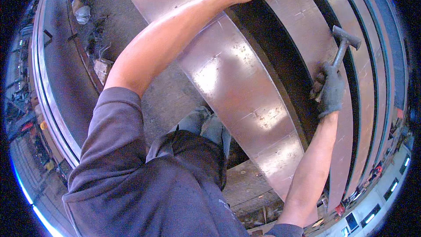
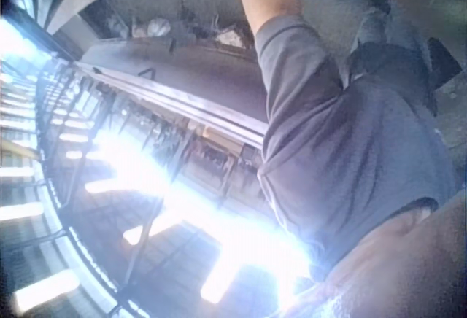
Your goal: The person uses a hammer and a metal punch to repeatedly strike a large curved metal sheet, creating indentations along its surface. The person holds the punch with the left hand and strikes it with the hammer in the right hand while standing in a workshop.
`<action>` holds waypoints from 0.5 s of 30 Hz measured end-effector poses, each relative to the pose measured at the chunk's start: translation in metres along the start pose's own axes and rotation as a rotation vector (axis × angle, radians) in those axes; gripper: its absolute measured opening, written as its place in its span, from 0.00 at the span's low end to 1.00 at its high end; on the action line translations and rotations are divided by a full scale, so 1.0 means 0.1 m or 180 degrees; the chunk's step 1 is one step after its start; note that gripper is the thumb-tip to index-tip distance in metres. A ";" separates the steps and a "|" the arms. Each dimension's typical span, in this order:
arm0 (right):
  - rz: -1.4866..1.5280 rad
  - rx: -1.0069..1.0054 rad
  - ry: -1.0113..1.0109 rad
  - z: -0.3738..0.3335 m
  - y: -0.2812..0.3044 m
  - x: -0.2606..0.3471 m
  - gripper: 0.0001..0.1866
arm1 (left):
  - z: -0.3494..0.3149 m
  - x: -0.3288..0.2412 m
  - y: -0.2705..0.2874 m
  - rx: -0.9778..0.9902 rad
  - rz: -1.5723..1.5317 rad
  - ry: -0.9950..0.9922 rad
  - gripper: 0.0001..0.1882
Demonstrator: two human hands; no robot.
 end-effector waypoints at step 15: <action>-0.0017 0.0107 0.0002 -0.01 -0.03 0.00 0.12 | -0.03 -0.01 0.02 -0.0278 0.0349 -0.0208 0.25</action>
Point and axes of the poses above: each hand's wrist, its own z-axis towards the middle knuckle, its own y-axis out of the back of the hand, x = y × z, the point moved 9 cm from there along z, towards the middle knuckle, and after that the axes turned 10 degrees about y, right-handed, at the moved point
